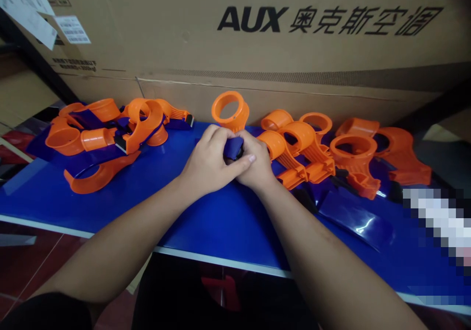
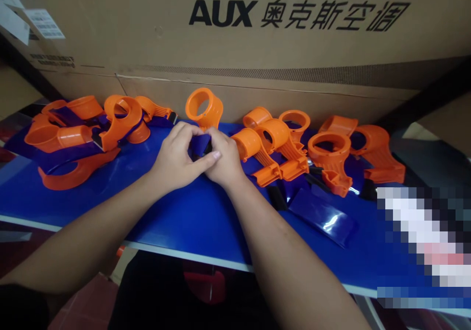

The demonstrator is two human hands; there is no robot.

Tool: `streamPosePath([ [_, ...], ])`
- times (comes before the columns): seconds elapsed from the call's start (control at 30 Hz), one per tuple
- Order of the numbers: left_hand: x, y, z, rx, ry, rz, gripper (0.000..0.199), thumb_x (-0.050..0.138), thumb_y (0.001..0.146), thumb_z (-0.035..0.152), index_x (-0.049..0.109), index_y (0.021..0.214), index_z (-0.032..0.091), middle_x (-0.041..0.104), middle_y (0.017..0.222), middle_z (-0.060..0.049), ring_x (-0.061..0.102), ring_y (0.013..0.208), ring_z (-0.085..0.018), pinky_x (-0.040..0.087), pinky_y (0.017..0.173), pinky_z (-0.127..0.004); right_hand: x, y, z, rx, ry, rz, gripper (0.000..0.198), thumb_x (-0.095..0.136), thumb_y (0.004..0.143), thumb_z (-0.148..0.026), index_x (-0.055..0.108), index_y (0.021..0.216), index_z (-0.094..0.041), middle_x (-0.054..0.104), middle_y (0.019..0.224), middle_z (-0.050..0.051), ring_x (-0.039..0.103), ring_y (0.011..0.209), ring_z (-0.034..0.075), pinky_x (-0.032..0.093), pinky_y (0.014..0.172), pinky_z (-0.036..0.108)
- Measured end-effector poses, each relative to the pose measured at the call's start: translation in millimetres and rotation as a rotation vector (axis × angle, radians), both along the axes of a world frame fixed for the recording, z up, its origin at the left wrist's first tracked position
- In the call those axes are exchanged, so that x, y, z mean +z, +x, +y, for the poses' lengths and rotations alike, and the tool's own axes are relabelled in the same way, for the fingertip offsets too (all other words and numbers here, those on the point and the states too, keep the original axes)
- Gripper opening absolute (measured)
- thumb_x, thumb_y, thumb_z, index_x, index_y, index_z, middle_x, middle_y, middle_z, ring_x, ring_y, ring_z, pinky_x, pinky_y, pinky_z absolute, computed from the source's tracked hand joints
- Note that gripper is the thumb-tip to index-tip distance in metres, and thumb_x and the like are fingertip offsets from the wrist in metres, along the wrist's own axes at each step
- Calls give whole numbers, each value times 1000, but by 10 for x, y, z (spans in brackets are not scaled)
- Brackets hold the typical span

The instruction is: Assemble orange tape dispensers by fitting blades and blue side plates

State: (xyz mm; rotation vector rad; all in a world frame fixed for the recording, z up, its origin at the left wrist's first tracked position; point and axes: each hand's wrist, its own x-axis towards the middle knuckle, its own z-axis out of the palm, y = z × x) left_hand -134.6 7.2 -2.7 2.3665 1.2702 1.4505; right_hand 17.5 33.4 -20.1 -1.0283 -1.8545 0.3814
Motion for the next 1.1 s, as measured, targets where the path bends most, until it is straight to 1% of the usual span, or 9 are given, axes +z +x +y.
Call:
streamPosePath([
  [0.1, -49, -7, 48, 12, 15, 22, 35, 75, 92, 47, 54, 104, 21, 61, 105, -6, 61, 102, -21, 54, 95, -38, 13, -26, -12, -19, -1, -34, 15, 62, 77, -20, 48, 76, -24, 56, 71, -1, 54, 70, 17, 40, 67, 32],
  [0.23, -92, 0, 91, 16, 13, 40, 31, 67, 97, 45, 48, 100, 21, 57, 103, -7, 58, 99, -21, 52, 90, -37, 44, -72, -50, -13, -10, -11, 7, 59, 77, -21, 52, 77, -23, 57, 70, -1, 52, 68, 17, 37, 65, 32],
  [0.33, -106, 25, 83, 26, -9, 37, 28, 63, 99, 42, 44, 99, 22, 56, 102, -7, 57, 97, -22, 51, 88, -38, 52, -87, -69, 7, -29, 19, 8, 59, 77, -21, 51, 76, -23, 56, 71, -1, 50, 67, 16, 36, 64, 31],
  [0.47, -116, 59, 58, 32, -49, 13, 25, 61, 100, 39, 42, 98, 23, 56, 100, -7, 57, 96, -22, 50, 88, -39, 53, -82, -75, 19, -52, 6, 7, 57, 77, -19, 51, 74, -22, 54, 68, -2, 47, 64, 14, 34, 62, 32],
  [0.73, -114, 89, 43, 57, -97, -46, 29, 64, 97, 37, 40, 91, 24, 55, 92, -3, 57, 91, -21, 50, 85, -38, 73, -70, -65, 46, -87, -12, 17, 58, 77, -20, 43, 70, -24, 53, 66, -2, 46, 62, 14, 34, 60, 32],
  [0.87, -80, 93, 27, 70, -116, -49, 29, 66, 97, 37, 41, 90, 24, 57, 91, -3, 58, 90, -20, 50, 84, -38, 86, -66, -74, 54, -93, -26, 19, 58, 78, -19, 41, 69, -24, 51, 64, -2, 45, 60, 14, 34, 59, 32],
  [1.0, -10, 42, 19, 49, -136, 2, 29, 71, 94, 37, 46, 88, 23, 59, 90, -2, 59, 89, -19, 50, 83, -36, 95, -44, -81, 68, -103, -33, 13, 60, 76, -18, 48, 73, -24, 58, 67, -2, 52, 64, 15, 39, 63, 31],
  [1.1, 45, -23, 22, -6, -169, 18, 32, 80, 86, 38, 56, 97, 22, 65, 101, -4, 63, 98, -20, 53, 90, -37, 93, -4, -53, 107, -104, -17, 12, 64, 73, -18, 55, 79, -23, 65, 74, -2, 59, 69, 16, 43, 66, 31],
])
